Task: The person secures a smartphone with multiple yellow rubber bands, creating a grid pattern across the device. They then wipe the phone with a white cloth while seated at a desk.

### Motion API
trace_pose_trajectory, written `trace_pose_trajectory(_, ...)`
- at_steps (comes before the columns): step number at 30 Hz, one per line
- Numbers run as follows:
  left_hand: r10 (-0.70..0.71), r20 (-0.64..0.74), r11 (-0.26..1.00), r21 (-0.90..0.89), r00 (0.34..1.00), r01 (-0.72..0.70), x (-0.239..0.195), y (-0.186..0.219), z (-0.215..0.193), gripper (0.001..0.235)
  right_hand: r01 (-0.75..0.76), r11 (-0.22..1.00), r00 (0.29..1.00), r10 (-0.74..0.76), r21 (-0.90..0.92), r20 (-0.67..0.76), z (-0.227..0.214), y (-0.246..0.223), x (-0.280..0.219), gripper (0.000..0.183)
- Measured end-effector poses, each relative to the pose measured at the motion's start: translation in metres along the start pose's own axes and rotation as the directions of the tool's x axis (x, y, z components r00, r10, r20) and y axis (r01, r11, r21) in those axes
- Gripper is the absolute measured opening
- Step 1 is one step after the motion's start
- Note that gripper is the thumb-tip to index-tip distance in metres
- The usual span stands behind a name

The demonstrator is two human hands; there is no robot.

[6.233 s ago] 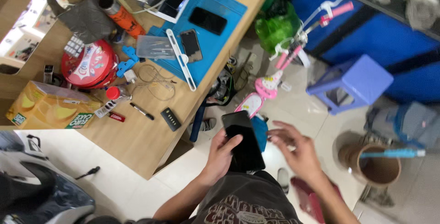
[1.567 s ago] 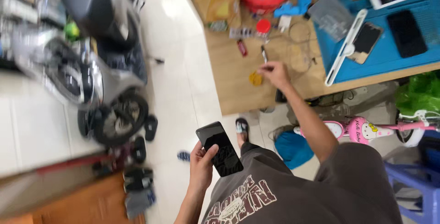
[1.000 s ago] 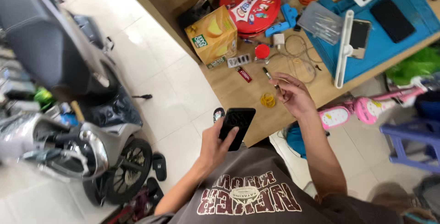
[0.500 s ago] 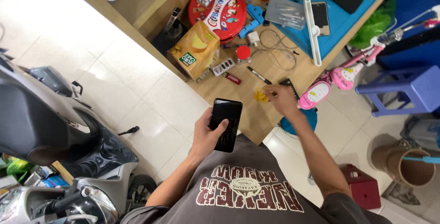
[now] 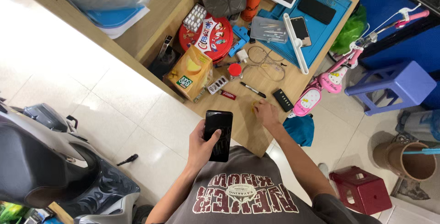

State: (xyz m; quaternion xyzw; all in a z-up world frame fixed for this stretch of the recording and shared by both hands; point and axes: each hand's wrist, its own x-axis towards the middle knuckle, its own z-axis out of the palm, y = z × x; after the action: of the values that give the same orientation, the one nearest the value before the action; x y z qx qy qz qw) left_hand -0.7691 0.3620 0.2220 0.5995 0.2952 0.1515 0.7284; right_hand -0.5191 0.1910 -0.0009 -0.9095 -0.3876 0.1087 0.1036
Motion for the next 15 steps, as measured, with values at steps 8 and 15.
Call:
trace_pose_trajectory(8,-0.009,0.057,0.999,-0.053,0.998,0.012,0.014,-0.003,-0.003,0.025,-0.063,0.968,0.979,0.107,0.244,-0.173,-0.031,0.002,-0.003,0.017)
trace_pose_trajectory(15,-0.009,0.094,0.999,-0.047,0.995,0.014,0.025,-0.008,-0.005,0.024,-0.204,0.778,0.973,0.23,0.595,0.033,-0.033,0.029,0.008,0.016)
